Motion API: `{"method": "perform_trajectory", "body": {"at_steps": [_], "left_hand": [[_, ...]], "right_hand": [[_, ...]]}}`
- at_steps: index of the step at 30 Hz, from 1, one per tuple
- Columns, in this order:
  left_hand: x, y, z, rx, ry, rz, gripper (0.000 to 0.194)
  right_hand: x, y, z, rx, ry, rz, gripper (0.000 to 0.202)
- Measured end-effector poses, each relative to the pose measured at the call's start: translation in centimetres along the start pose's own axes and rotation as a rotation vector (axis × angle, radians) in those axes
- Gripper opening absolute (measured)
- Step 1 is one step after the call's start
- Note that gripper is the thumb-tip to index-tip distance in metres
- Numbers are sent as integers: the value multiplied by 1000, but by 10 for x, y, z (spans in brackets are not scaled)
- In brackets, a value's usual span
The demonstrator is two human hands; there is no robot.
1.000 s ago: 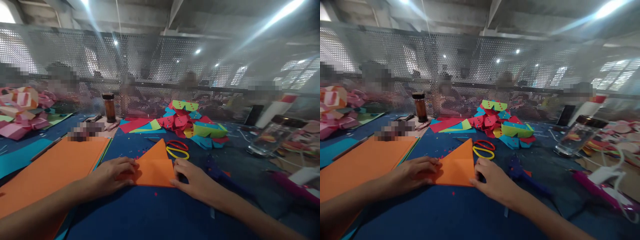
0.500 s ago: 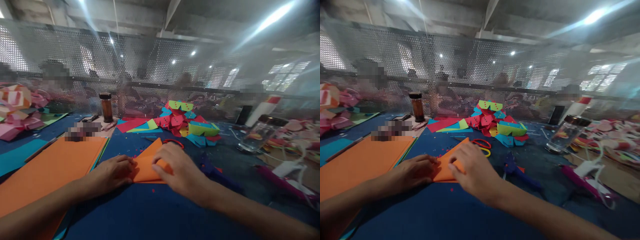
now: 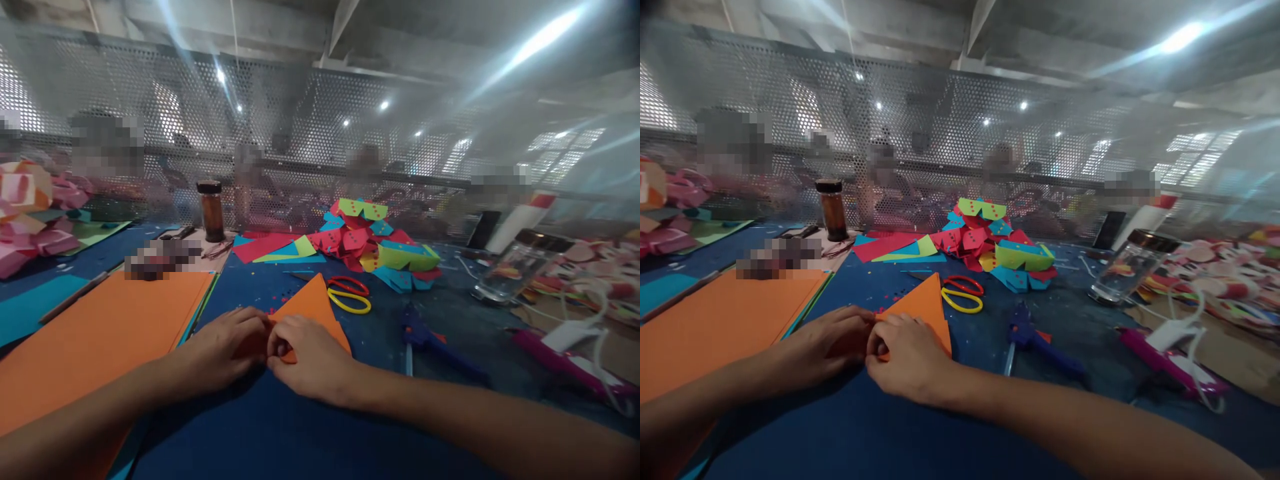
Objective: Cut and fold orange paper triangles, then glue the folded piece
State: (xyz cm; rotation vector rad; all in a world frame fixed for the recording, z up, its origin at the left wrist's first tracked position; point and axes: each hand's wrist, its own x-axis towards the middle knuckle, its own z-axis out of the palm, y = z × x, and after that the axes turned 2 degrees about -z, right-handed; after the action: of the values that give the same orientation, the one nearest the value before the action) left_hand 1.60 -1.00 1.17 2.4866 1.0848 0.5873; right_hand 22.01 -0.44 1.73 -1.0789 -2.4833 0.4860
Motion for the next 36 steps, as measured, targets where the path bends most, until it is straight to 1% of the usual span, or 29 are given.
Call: {"method": "perform_trajectory", "body": {"at_steps": [6, 11, 15, 17, 25, 30, 36], "left_hand": [[2, 3, 0, 10, 13, 6, 19], [1, 2, 1, 13, 13, 2, 16], [1, 0, 2, 22, 13, 4, 22], [1, 0, 2, 31, 6, 3, 24], [0, -2, 3, 17, 18, 7, 23], [-1, -3, 4, 21, 23, 8, 17], [-2, -3, 3, 7, 24, -2, 14]], "right_hand": [[3, -6, 3, -48, -11, 60, 7], [2, -11, 3, -74, -3, 75, 6], [0, -12, 3, -75, 3, 79, 6], [-2, -10, 2, -69, -6, 90, 6], [-15, -1, -7, -105, 10, 120, 9], [-24, 7, -13, -97, 13, 137, 11], [-37, 15, -22, -100, 6, 193, 16]]}}
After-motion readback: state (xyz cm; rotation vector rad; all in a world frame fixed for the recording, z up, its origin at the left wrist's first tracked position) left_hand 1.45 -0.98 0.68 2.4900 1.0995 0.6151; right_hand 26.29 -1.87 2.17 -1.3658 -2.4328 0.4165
